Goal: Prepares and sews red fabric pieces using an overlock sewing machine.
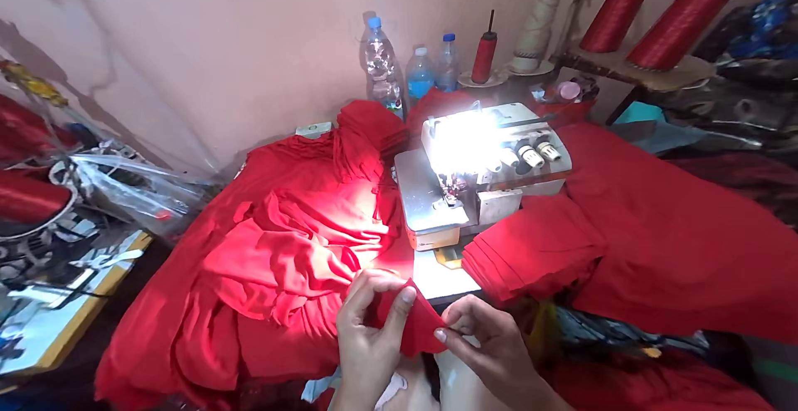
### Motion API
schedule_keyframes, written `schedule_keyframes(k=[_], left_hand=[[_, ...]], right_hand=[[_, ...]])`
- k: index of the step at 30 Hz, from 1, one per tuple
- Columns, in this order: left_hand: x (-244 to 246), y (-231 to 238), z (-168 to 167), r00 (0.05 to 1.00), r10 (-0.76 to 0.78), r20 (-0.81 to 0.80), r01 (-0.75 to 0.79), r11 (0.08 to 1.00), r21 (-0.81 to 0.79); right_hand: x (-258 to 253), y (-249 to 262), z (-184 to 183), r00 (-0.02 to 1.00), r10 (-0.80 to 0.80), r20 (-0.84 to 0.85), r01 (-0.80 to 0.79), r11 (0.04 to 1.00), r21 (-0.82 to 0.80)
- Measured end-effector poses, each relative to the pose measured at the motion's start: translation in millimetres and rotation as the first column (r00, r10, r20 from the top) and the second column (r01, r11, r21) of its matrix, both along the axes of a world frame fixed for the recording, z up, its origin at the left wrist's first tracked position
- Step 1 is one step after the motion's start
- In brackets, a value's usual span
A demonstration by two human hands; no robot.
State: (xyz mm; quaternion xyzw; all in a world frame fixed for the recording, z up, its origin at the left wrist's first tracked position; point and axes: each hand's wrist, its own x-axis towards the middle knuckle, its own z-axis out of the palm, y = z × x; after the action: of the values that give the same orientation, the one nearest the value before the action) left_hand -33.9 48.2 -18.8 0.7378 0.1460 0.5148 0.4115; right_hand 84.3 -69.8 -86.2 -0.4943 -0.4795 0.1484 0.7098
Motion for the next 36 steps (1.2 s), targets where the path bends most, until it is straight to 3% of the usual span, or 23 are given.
schedule_keyframes(k=[3,6,8,10,13,15,17,20,23,27,30,34,35,36], left_hand=[[19,15,8,1.0,0.017,-0.022,-0.013,0.99,0.137],[67,51,23,0.979,0.089,-0.183,-0.031,0.954,0.297],[101,74,26,0.904,0.085,-0.419,0.026,0.967,0.252],[129,85,20,0.751,0.142,-0.644,0.0,0.976,0.216],[141,71,-3,0.704,0.371,-0.606,-0.199,0.922,0.333],[131,49,-17,0.672,0.428,-0.604,-0.241,0.898,0.369],[120,28,-29,0.692,0.398,-0.602,-0.218,0.911,0.351],[119,14,-51,0.801,0.416,-0.431,-0.191,0.859,0.475],[126,10,-44,0.834,0.356,-0.422,-0.118,0.862,0.493],[129,12,-41,0.817,0.346,-0.462,-0.1,0.874,0.476],[125,12,-31,0.748,0.341,-0.57,-0.095,0.904,0.417],[123,31,-21,0.662,0.197,-0.723,-0.017,0.969,0.248],[126,36,-10,0.671,0.147,-0.727,0.004,0.979,0.202],[130,44,-9,0.739,0.164,-0.653,0.005,0.968,0.249]], right_hand=[[9,7,6,0.997,-0.056,0.047,0.057,0.998,-0.026],[31,27,20,0.995,-0.094,-0.02,0.091,0.986,-0.138],[50,44,24,0.988,-0.125,-0.092,0.09,0.943,-0.319],[64,54,19,0.983,-0.12,-0.14,0.047,0.898,-0.437],[67,54,12,0.978,-0.156,-0.139,0.072,0.876,-0.477],[64,49,7,0.971,-0.191,-0.142,0.11,0.891,-0.441],[62,42,3,0.97,-0.203,-0.133,0.138,0.912,-0.386],[63,29,-5,0.963,-0.24,-0.122,0.191,0.929,-0.317],[68,25,-7,0.949,-0.293,-0.119,0.25,0.926,-0.283],[79,29,4,0.939,-0.314,-0.138,0.264,0.918,-0.296],[80,27,10,0.931,-0.305,-0.201,0.226,0.913,-0.339],[90,39,15,0.929,-0.317,-0.19,0.226,0.895,-0.385],[94,46,18,0.929,-0.332,-0.161,0.247,0.884,-0.397],[99,53,20,0.93,-0.344,-0.132,0.269,0.879,-0.395]])
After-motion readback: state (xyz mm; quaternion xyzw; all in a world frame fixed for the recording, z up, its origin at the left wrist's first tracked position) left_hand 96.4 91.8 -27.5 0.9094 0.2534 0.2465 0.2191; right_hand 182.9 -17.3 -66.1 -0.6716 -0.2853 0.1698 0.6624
